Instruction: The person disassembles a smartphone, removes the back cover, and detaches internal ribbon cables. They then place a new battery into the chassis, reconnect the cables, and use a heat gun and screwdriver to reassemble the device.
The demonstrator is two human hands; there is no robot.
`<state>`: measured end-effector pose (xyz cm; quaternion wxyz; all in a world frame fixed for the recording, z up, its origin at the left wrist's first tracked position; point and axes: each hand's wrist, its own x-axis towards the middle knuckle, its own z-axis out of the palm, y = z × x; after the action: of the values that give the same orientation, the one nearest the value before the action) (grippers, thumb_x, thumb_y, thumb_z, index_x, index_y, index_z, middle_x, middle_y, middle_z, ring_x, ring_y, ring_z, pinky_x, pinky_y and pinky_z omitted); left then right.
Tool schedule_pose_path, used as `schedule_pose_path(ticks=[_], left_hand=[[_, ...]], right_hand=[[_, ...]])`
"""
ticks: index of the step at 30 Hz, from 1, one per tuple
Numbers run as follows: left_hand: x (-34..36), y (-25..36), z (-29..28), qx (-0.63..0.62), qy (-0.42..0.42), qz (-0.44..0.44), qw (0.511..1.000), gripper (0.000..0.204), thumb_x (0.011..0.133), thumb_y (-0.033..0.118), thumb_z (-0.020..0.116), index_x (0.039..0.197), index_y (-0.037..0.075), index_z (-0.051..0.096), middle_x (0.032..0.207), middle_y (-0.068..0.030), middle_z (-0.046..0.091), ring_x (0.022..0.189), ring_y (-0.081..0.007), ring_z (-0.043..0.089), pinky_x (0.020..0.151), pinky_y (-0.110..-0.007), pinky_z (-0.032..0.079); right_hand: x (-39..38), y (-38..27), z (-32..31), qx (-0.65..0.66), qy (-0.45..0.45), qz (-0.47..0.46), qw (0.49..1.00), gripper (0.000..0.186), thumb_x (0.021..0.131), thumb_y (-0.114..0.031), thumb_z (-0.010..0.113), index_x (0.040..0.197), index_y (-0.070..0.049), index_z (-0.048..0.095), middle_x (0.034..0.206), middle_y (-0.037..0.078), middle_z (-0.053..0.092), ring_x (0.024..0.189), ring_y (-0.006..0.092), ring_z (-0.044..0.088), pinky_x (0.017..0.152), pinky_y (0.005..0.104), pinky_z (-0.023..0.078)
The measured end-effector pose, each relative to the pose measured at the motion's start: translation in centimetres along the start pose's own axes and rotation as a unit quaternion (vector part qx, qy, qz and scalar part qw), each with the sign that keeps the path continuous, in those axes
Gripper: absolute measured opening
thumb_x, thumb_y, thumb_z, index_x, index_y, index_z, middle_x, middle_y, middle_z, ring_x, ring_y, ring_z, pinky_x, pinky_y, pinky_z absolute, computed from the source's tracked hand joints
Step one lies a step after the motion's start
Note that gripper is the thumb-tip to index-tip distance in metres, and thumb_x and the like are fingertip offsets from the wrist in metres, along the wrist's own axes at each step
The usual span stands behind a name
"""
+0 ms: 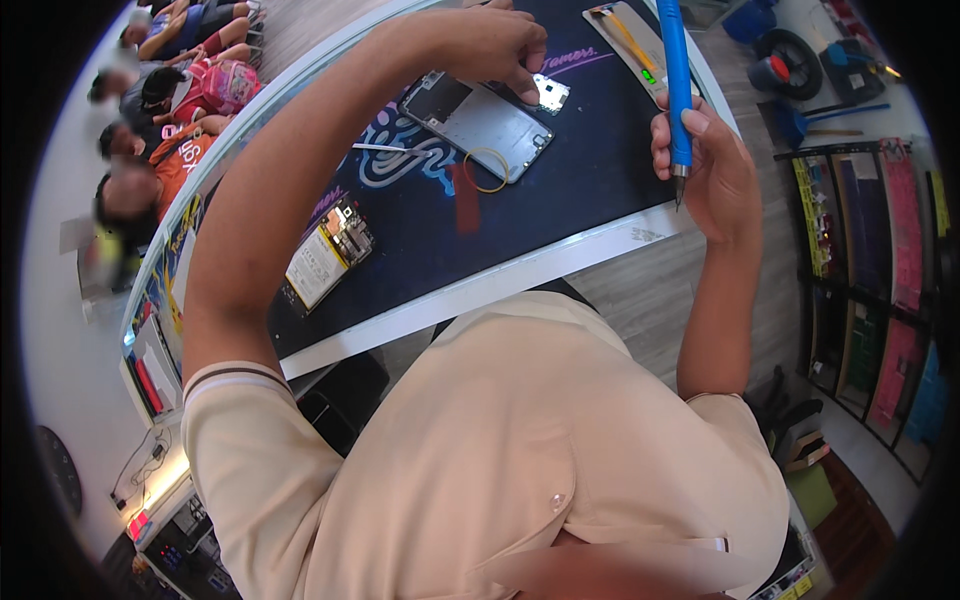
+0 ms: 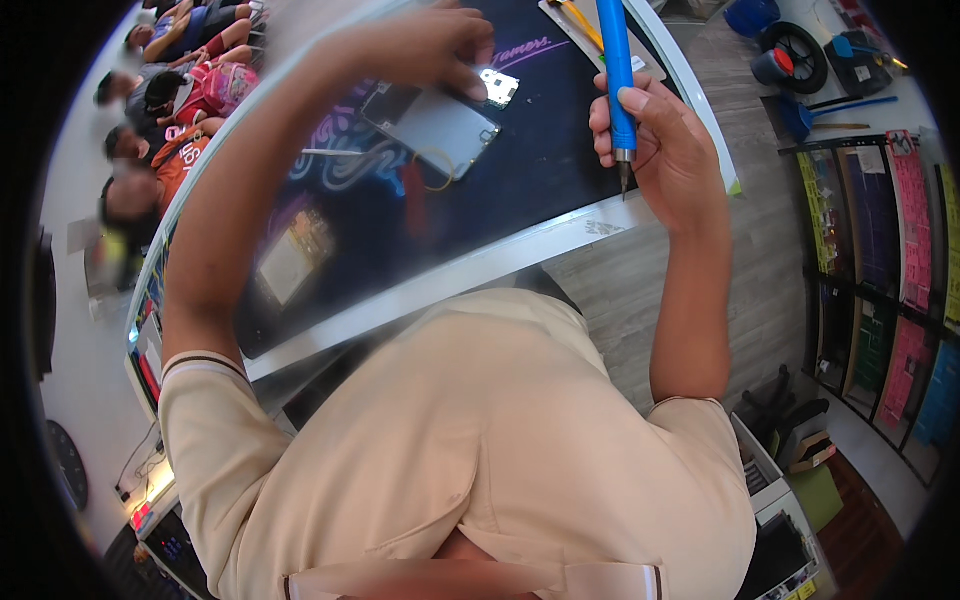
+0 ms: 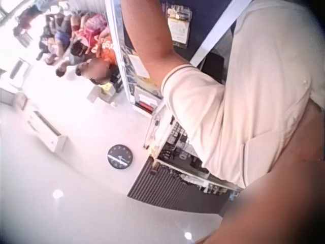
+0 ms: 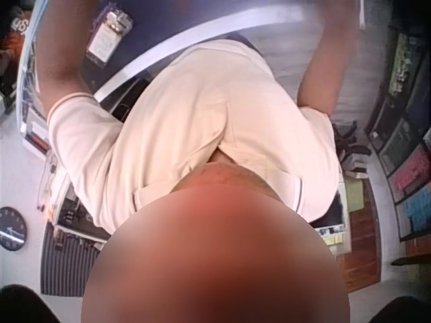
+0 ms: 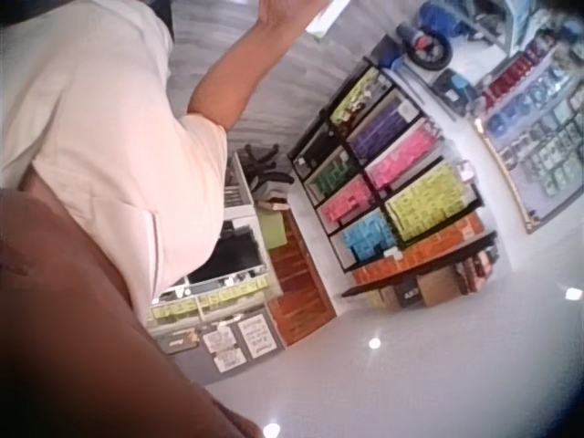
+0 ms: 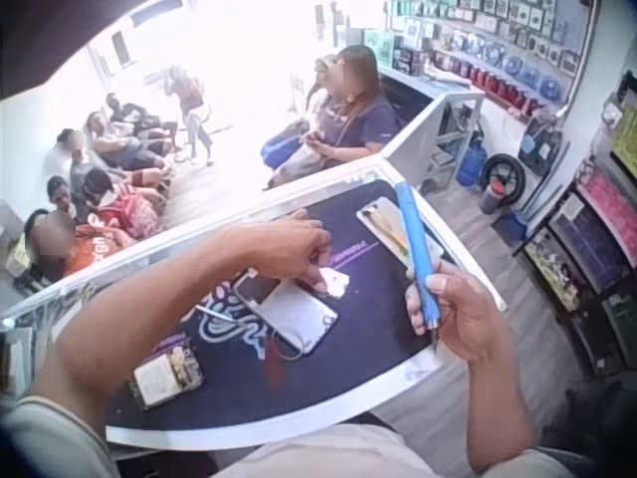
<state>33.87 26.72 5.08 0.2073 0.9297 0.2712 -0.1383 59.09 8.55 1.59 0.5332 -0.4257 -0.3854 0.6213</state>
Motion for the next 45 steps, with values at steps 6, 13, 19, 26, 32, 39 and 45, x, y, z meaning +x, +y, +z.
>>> schedule_pose_path(ticks=[6,13,19,26,32,39,45], left_hand=[[-0.6,-0.1,0.1,-0.188,0.009,-0.045,0.981,0.039,0.09,0.035,0.079,0.111,0.004,0.069,0.104,-0.0112,0.072,0.098,-0.0235,0.066,0.087,-0.038,0.05],[-9.5,2.4,4.5,-0.568,0.316,-0.068,0.757,0.024,0.102,0.026,0.068,0.113,0.005,0.069,0.101,-0.0044,0.067,0.096,-0.0173,0.058,0.089,-0.033,0.046],[-19.4,9.8,14.2,-0.675,0.457,-0.091,0.572,0.038,0.095,0.019,0.078,0.124,0.002,0.061,0.114,-0.0052,0.065,0.104,-0.0123,0.062,0.093,-0.029,0.051],[-27.8,9.1,19.0,-0.307,0.545,-0.295,0.722,0.053,0.082,0.026,0.089,0.127,0.01,0.065,0.123,-0.0087,0.065,0.118,-0.0266,0.057,0.104,-0.042,0.044],[-28.1,7.1,18.8,-0.156,0.515,-0.214,0.815,0.072,0.078,0.043,0.091,0.139,0.016,0.063,0.136,-0.0117,0.061,0.133,-0.0331,0.05,0.113,-0.047,0.038],[-28.6,5.9,18.7,-0.095,0.522,-0.205,0.822,0.074,0.075,0.045,0.092,0.138,0.015,0.064,0.135,-0.0114,0.062,0.13,-0.0328,0.052,0.111,-0.047,0.04],[-29.0,5.8,18.4,-0.099,0.54,-0.197,0.812,0.07,0.073,0.043,0.094,0.131,0.014,0.069,0.126,-0.0108,0.066,0.128,-0.0328,0.054,0.109,-0.046,0.043]], right_hand=[[0.3,1.6,3.2,0.08,0.008,0.027,0.996,0.037,0.102,-0.022,0.062,0.128,0.003,0.058,0.089,0.009,0.065,0.066,0.0124,0.06,0.061,0.0238,0.049],[1.6,0.8,10.0,-0.05,0.033,-0.011,0.998,0.039,0.103,-0.027,0.07,0.128,0.003,0.064,0.08,-0.005,0.052,0.053,0.0,0.036,0.048,0.0191,0.026],[0.1,4.3,17.9,-0.117,-0.104,0.033,0.987,0.039,0.094,-0.036,0.083,0.11,-0.003,0.074,0.079,-0.005,0.065,0.066,0.0006,0.05,0.057,0.0187,0.036],[1.2,5.8,21.5,-0.275,-0.101,0.119,0.949,0.039,0.092,-0.038,0.083,0.104,-0.002,0.075,0.08,-0.002,0.068,0.067,0.0026,0.05,0.058,0.0215,0.035],[1.0,7.5,24.3,-0.268,-0.173,0.075,0.945,0.036,0.093,-0.038,0.082,0.106,-0.005,0.075,0.08,-0.001,0.07,0.062,0.0018,0.049,0.055,0.0202,0.033],[0.4,8.3,25.3,-0.201,-0.118,0.154,0.96,0.032,0.096,-0.034,0.079,0.108,-0.005,0.076,0.073,-0.003,0.063,0.058,0.0006,0.046,0.049,0.0185,0.029],[0.8,7.8,23.7,-0.176,-0.179,0.068,0.965,0.034,0.096,-0.022,0.078,0.123,-0.002,0.073,0.072,-0.006,0.055,0.055,0.0012,0.042,0.049,0.019,0.027]])
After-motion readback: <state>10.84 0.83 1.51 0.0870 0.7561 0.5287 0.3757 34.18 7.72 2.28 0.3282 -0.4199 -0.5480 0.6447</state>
